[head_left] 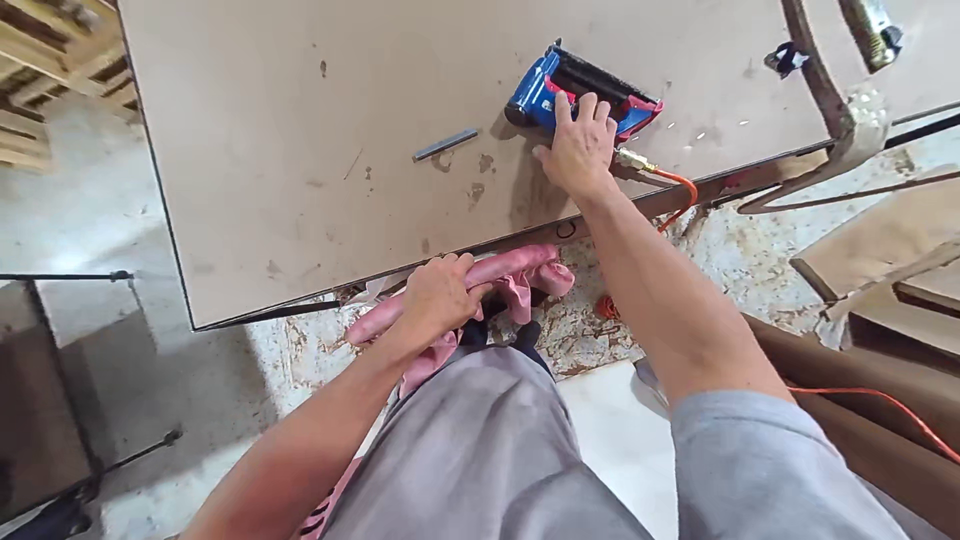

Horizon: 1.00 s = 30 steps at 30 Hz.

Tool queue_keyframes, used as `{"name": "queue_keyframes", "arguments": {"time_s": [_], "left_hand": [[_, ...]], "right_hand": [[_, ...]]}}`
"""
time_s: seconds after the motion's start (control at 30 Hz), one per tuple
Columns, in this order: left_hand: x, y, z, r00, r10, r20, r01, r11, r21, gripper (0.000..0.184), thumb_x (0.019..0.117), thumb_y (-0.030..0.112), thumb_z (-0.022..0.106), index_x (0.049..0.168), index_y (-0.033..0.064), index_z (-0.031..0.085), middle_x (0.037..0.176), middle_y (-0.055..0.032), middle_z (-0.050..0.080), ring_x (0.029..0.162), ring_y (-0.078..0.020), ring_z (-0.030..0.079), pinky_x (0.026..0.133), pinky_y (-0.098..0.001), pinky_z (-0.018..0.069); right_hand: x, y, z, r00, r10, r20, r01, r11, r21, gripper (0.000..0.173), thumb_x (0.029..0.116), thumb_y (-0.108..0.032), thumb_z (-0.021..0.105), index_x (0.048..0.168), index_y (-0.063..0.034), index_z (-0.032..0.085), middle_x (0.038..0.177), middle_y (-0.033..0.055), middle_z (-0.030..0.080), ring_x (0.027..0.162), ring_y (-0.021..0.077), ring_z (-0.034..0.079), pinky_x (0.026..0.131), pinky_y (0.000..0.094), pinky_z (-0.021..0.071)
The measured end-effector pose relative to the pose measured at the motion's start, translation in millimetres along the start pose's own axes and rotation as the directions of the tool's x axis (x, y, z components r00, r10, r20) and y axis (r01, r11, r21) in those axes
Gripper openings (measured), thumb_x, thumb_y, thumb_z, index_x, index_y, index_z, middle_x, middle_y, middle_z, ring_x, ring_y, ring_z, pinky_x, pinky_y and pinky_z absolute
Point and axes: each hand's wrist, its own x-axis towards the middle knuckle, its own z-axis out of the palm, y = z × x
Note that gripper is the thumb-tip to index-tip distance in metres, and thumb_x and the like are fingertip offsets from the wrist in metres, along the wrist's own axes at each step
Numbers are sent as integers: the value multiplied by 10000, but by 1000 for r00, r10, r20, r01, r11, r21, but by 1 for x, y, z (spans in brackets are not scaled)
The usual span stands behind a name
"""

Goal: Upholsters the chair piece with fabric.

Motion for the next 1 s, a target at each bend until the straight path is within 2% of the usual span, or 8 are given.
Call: {"name": "queue_keyframes", "arguments": {"time_s": [0.1, 0.23, 0.27, 0.37, 0.47, 0.6, 0.77, 1.0], "left_hand": [[3, -1, 0, 1000, 6, -6, -6, 1000, 3, 527, 968, 577, 561, 1173, 104, 668, 1105, -159, 698, 1067, -372, 679, 851, -597, 539], [7, -1, -5, 1000, -19, 2, 19, 1000, 18, 540, 972, 592, 554, 1188, 111, 665, 1108, -167, 705, 1070, -379, 684, 851, -606, 541], [8, -2, -4, 1000, -14, -21, 14, 1000, 24, 538, 969, 591, 557, 1179, 107, 666, 1107, -166, 704, 1067, -378, 684, 843, -606, 541], [10, -5, 5, 989, 43, -143, -38, 999, 38, 543, 955, 570, 579, 1121, 64, 682, 1073, -184, 703, 1026, -390, 692, 804, -593, 549], [13, 2, 9, 980, 66, -187, -60, 998, 35, 556, 958, 563, 581, 1061, 25, 676, 1018, -196, 698, 990, -401, 690, 798, -588, 543], [19, 16, 10, 986, 54, -158, -46, 997, 58, 545, 962, 551, 601, 1054, 18, 665, 1004, -191, 692, 973, -389, 693, 795, -578, 551], [27, 24, 13, 985, 73, -158, -57, 993, 102, 545, 957, 541, 619, 1061, 7, 655, 989, -202, 686, 941, -407, 694, 762, -598, 552], [26, 23, 12, 988, 57, -145, -41, 993, 113, 512, 957, 528, 620, 1045, 23, 643, 990, -189, 671, 947, -396, 684, 763, -589, 542]], "right_hand": [[31, 6, -5, 995, 25, 95, -25, 1000, 1, 773, 888, -282, 747, 1540, -34, 414, 1414, 331, 517, 1299, 533, 503, 970, 689, 451], [20, 11, -47, 977, 80, 195, -87, 996, 29, 514, 823, -354, 710, 1196, -7, 643, 1160, 259, 672, 1130, 463, 642, 860, 694, 499], [-4, 8, -62, 979, 114, 171, -122, 992, 36, 476, 836, -414, 665, 1121, -32, 672, 1079, 230, 699, 1061, 443, 671, 808, 685, 501], [-116, 7, -87, 994, 101, 50, -110, 965, 237, 432, 898, -390, 660, 1179, -64, 690, 953, 198, 716, 908, 408, 699, 733, 660, 512], [-241, -1, -63, 970, 141, -200, -17, 855, 518, 422, 859, -361, 738, 1115, -27, 706, 906, 76, 754, 840, 137, 734, 747, 397, 617], [-327, -32, -21, 939, 337, -74, -145, 580, 801, 344, 828, -276, 788, 1011, -10, 670, 871, -6, 746, 816, 8, 721, 755, 245, 635], [-336, -36, 21, 941, 335, 44, -229, 536, 813, 190, 835, -269, 751, 913, -97, 732, 808, -18, 741, 765, 39, 715, 693, 286, 620], [-327, -33, 27, 926, 375, 47, -246, 505, 827, 168, 832, -244, 751, 899, -93, 726, 798, -30, 738, 753, 11, 708, 686, 245, 609]]}}
